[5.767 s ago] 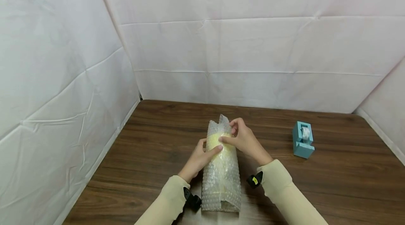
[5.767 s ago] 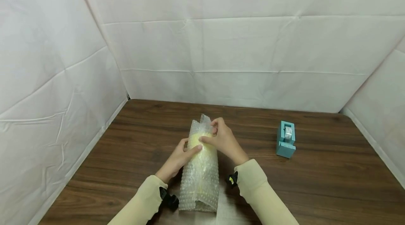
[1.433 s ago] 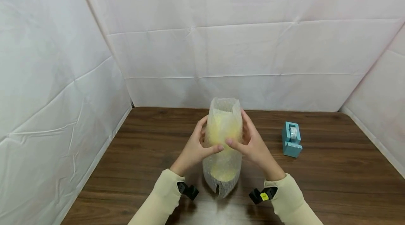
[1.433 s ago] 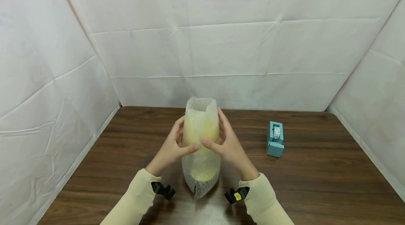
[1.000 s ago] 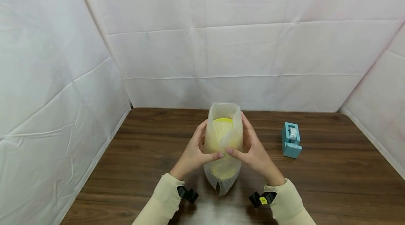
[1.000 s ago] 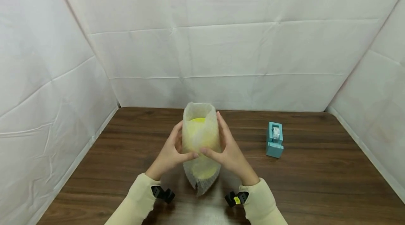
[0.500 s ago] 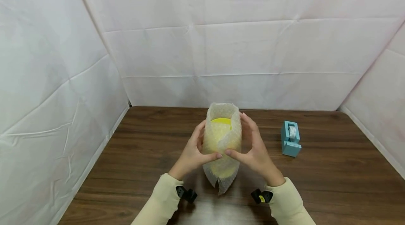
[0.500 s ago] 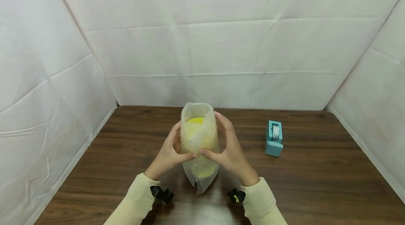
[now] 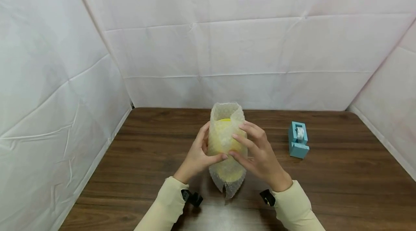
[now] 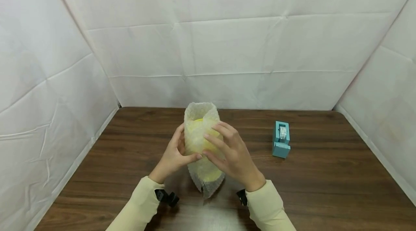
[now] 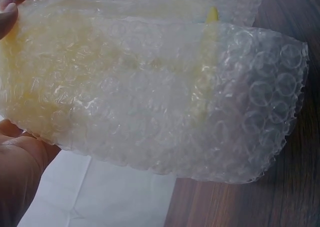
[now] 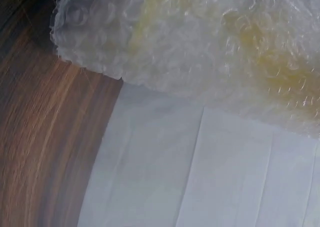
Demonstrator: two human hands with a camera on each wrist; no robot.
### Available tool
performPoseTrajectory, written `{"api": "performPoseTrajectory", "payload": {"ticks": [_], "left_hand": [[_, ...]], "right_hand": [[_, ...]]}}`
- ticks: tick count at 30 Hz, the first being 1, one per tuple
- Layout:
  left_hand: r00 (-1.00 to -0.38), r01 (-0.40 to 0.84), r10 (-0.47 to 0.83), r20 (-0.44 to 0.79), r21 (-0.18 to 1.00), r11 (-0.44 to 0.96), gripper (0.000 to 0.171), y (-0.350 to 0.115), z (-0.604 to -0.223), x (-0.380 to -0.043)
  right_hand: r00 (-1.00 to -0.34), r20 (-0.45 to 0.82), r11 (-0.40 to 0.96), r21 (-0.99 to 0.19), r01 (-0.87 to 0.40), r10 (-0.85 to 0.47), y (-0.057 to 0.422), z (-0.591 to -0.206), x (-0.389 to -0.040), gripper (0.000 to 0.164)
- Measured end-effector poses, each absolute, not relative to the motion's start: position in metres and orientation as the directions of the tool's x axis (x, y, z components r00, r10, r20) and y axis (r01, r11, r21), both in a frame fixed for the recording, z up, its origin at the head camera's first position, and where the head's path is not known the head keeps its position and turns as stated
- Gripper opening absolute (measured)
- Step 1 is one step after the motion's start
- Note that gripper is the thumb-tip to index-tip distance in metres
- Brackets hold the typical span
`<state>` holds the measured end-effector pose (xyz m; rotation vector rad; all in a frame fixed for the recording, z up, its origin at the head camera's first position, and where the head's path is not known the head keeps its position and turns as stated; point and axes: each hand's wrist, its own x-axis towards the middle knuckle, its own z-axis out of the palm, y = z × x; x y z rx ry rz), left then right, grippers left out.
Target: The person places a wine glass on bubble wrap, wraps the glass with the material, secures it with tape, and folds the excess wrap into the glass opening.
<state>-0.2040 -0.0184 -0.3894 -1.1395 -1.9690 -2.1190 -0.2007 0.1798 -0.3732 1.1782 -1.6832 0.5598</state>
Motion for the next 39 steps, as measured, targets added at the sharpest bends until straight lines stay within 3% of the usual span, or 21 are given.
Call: {"api": "performPoseTrajectory", "payload": {"ticks": [11,20,27,33,39], "left_hand": [[-0.730,0.499,0.444,0.519,0.850,-0.172,0.090,-0.018,-0.389,-0.203],[-0.743,0.493,0.458,0.488,0.862,-0.119,0.091,-0.018,-0.398,-0.209],[-0.741,0.478,0.486,0.464,0.872,-0.104,0.090,-0.019,-0.389,-0.200],[-0.740,0.463,0.500,0.449,0.880,-0.105,0.091,-0.019,-0.389,-0.200],[-0.710,0.499,0.492,0.504,0.853,-0.153,0.090,-0.018,-0.390,-0.201]], "right_hand": [[-0.129,0.846,0.470,0.154,-0.869,-0.517,0.183,-0.371,-0.200,0.047],[-0.174,0.818,0.468,0.127,-0.875,-0.548,0.185,-0.366,-0.197,0.028],[-0.192,0.798,0.453,0.112,-0.884,-0.572,0.187,-0.365,-0.195,0.023],[-0.207,0.787,0.456,0.104,-0.884,-0.581,0.188,-0.365,-0.193,0.026],[-0.208,0.843,0.405,0.012,-0.914,-0.496,0.187,-0.364,-0.193,0.035]]}}
